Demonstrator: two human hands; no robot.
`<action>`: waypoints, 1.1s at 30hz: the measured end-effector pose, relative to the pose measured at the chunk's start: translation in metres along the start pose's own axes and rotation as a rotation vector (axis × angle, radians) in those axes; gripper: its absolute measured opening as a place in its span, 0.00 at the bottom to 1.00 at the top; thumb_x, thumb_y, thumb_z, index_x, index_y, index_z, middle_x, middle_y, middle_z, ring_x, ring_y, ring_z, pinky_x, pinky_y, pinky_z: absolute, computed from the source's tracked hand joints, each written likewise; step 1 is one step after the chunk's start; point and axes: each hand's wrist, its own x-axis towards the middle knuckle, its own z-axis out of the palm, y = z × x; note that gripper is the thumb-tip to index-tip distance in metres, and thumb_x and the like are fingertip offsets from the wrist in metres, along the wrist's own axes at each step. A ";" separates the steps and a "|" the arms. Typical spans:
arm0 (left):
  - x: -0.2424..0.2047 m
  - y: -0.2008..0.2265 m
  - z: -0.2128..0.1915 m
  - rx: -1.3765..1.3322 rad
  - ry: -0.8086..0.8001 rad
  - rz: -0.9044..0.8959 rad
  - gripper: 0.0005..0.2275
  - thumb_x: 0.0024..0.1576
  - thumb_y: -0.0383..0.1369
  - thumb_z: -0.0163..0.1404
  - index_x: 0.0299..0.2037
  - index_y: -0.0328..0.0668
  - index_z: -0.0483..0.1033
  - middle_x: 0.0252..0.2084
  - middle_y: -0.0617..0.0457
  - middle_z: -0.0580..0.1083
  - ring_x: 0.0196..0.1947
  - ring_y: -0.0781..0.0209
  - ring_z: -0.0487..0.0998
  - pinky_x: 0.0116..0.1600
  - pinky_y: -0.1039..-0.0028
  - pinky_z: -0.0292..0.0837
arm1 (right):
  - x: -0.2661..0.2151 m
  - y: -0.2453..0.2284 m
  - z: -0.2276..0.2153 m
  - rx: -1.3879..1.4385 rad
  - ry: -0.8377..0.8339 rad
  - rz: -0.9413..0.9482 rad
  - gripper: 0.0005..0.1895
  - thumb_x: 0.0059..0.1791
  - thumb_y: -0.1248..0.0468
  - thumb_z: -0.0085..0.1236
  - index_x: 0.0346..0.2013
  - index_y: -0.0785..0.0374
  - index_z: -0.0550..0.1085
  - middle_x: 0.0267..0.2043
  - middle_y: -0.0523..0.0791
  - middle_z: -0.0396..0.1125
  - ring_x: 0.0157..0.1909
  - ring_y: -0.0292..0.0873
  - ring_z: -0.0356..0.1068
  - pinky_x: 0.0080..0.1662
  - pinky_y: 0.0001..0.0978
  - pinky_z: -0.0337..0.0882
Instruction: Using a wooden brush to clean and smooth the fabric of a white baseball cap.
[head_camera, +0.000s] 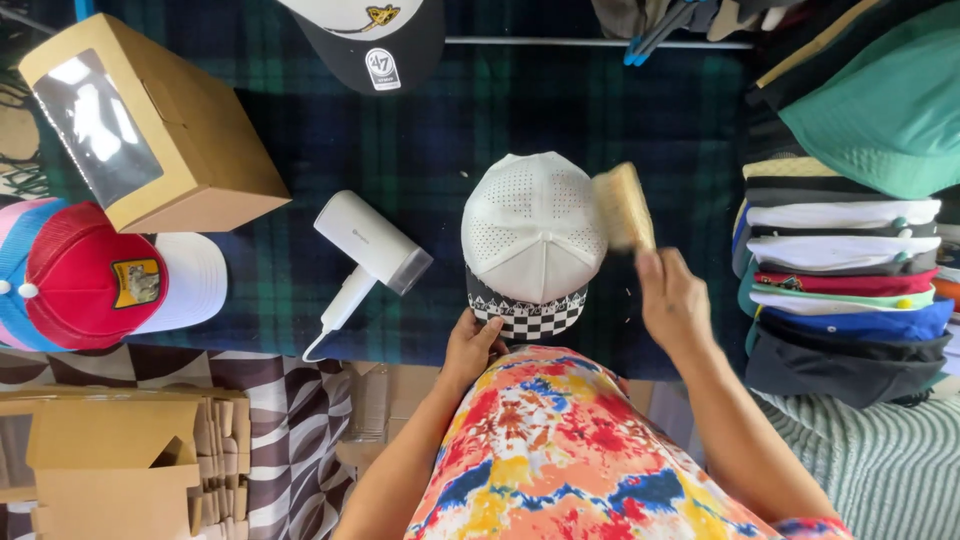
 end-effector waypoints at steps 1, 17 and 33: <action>-0.004 -0.001 -0.002 -0.003 0.000 0.002 0.10 0.64 0.36 0.52 0.48 0.45 0.67 0.23 0.43 0.76 0.23 0.55 0.82 0.25 0.75 0.77 | -0.003 -0.008 -0.011 -0.002 0.000 -0.003 0.20 0.62 0.43 0.40 0.44 0.51 0.72 0.29 0.51 0.72 0.38 0.62 0.74 0.39 0.54 0.73; -0.022 0.109 0.104 1.016 0.413 1.722 0.06 0.57 0.35 0.54 0.41 0.49 0.76 0.51 0.47 0.74 0.59 0.42 0.73 0.64 0.50 0.64 | 0.104 -0.130 -0.060 -0.438 -0.140 -0.349 0.26 0.58 0.34 0.42 0.40 0.48 0.77 0.29 0.47 0.72 0.39 0.58 0.74 0.41 0.50 0.74; -0.014 0.112 0.098 1.149 0.553 1.769 0.04 0.57 0.37 0.50 0.39 0.55 0.73 0.53 0.53 0.74 0.59 0.51 0.74 0.62 0.56 0.67 | 0.120 -0.226 -0.061 -0.472 -0.395 -0.661 0.27 0.57 0.34 0.36 0.50 0.41 0.80 0.39 0.47 0.77 0.46 0.56 0.76 0.48 0.53 0.74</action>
